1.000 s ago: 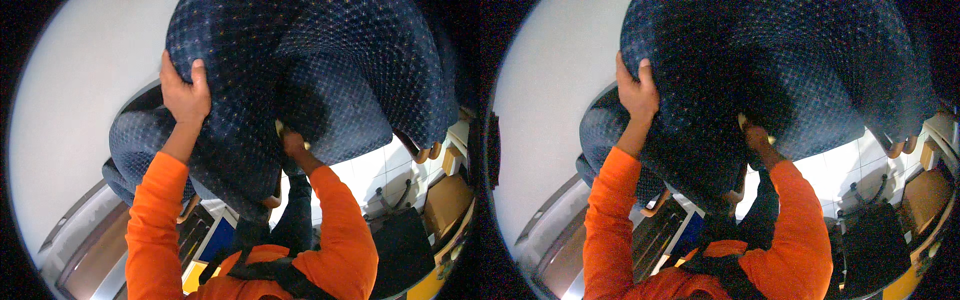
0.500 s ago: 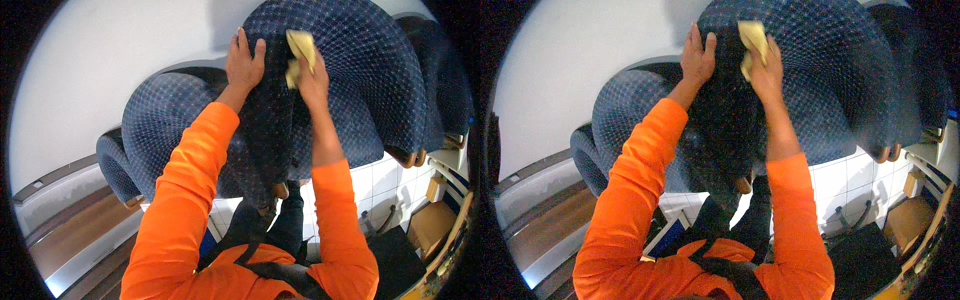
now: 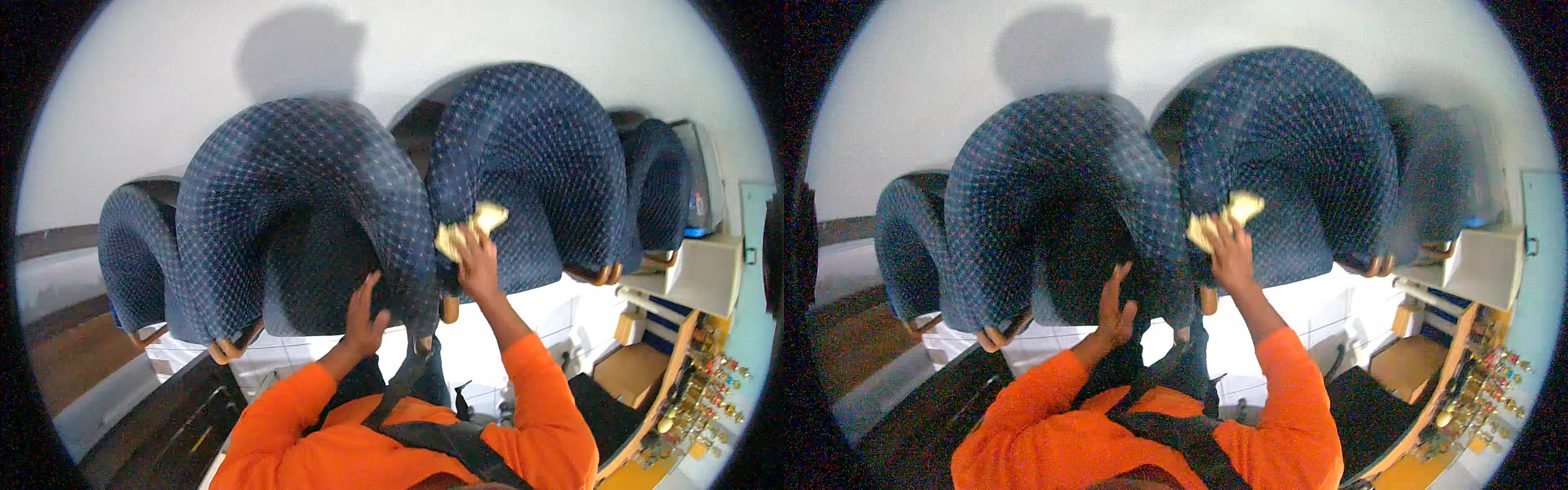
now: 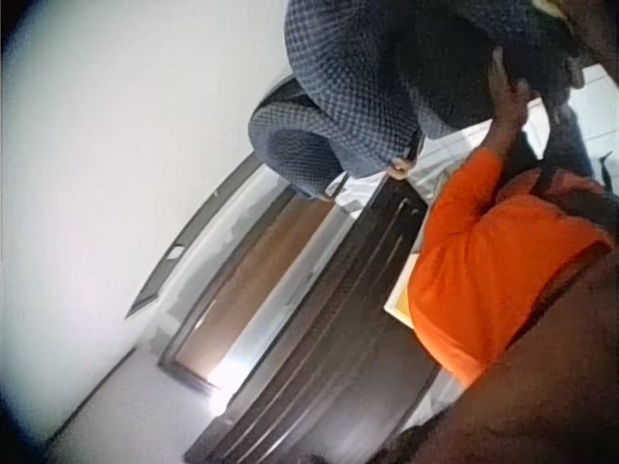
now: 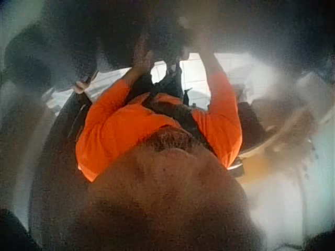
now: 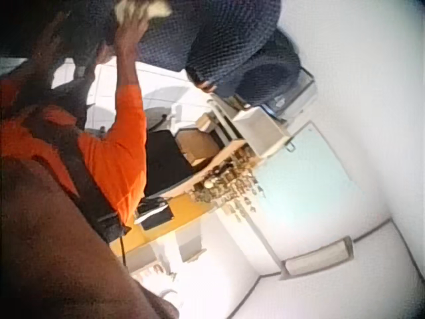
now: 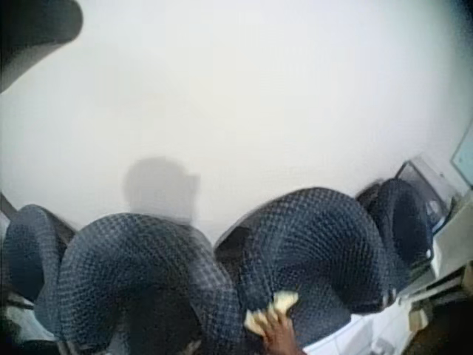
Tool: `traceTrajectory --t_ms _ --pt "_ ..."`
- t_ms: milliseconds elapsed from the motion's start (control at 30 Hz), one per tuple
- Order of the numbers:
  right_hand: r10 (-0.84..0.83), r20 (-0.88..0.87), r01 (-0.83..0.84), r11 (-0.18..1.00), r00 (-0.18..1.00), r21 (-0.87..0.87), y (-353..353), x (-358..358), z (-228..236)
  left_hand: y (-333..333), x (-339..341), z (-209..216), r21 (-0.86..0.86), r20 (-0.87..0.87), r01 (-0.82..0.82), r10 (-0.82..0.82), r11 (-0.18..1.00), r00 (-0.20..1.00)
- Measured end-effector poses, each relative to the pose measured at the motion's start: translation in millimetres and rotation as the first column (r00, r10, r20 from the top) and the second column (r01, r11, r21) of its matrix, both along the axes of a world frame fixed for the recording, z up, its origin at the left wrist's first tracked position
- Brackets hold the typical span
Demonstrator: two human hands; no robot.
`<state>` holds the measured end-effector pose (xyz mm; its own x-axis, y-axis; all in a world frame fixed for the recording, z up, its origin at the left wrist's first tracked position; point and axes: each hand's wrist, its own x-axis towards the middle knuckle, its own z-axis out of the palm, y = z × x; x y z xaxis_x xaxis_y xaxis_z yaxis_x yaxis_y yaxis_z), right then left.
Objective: The person wipes the fabric surfaces of several blue patterned armchairs using a yellow cloth. They systematically clean the seat, backrest, and armrests of each chair, occasionally dipping the cloth into a blue bucket of water to re-wet it.
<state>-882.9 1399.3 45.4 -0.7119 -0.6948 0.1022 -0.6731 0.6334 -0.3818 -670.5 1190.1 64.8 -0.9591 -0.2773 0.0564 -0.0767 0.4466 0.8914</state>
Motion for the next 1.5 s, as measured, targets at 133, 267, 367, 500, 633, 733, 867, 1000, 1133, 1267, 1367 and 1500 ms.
traceTrajectory --t_ms 133,267,367,500,633,733,867,1000,1133,1267,1367,1500 --pt "-0.122 0.217 0.058 0.958 0.968 0.28 32.0 23.3 11.3 -37.9 69.0 -15.4 -0.028 0.352 -0.037 0.044 0.999 0.935" --pt "-0.316 0.318 0.403 0.876 0.894 -0.266 9.6 -17.6 32.0 -17.3 50.2 -22.8 0.07 0.306 -0.096 0.071 0.993 0.949" --pt "-0.351 0.144 0.38 0.849 0.925 -0.368 -46.0 -56.6 50.3 26.0 15.4 -12.6 -0.076 0.334 -0.025 0.049 0.997 0.941" --pt "-0.204 -0.225 0.206 0.978 0.953 -0.014 -114.9 -85.1 48.5 80.6 -22.1 -14.7 -0.18 0.392 -0.107 0.171 0.978 0.904" --pt "-0.15 -0.291 0.2 0.968 0.945 0.153 -133.9 -86.6 24.4 102.2 -35.3 -38.0 -0.079 0.468 -0.302 0.303 0.95 0.83" --pt "0.0 -0.275 0.099 0.933 0.961 0.346 -122.1 -77.6 14.7 116.1 -35.1 -43.9 -0.153 0.475 -0.357 0.385 0.922 0.792" --pt "0.207 -0.307 -0.055 0.897 0.929 0.439 -100.7 -56.8 17.1 119.6 -41.0 -41.2 -0.104 0.488 -0.408 0.404 0.907 0.773" --pt "0.383 -0.226 -0.198 0.8 0.896 0.567 -58.7 -20.9 14.8 120.4 -39.1 -34.6 -0.072 0.473 -0.403 0.387 0.912 0.792" --pt "0.655 0.01 -0.499 0.565 0.755 0.657 4.7 27.7 2.9 123.5 -33.5 -32.5 -0.107 0.478 -0.379 0.381 0.919 0.791" --pt "0.471 0.388 -0.602 0.707 0.792 0.371 36.6 46.9 14.0 124.0 -31.4 -32.6 -0.128 0.435 -0.369 0.386 0.921 0.813" --pt "0.268 0.188 -0.321 0.875 0.945 0.361 13.2 4.3 36.8 123.8 -30.4 -32.2 -0.191 0.437 -0.338 0.388 0.921 0.811" --pt "0.136 -0.339 -0.142 0.99 0.931 0.008 -62.2 -85.8 52.1 126.6 -31.0 -25.4 -0.252 0.485 -0.317 0.403 0.914 0.776"
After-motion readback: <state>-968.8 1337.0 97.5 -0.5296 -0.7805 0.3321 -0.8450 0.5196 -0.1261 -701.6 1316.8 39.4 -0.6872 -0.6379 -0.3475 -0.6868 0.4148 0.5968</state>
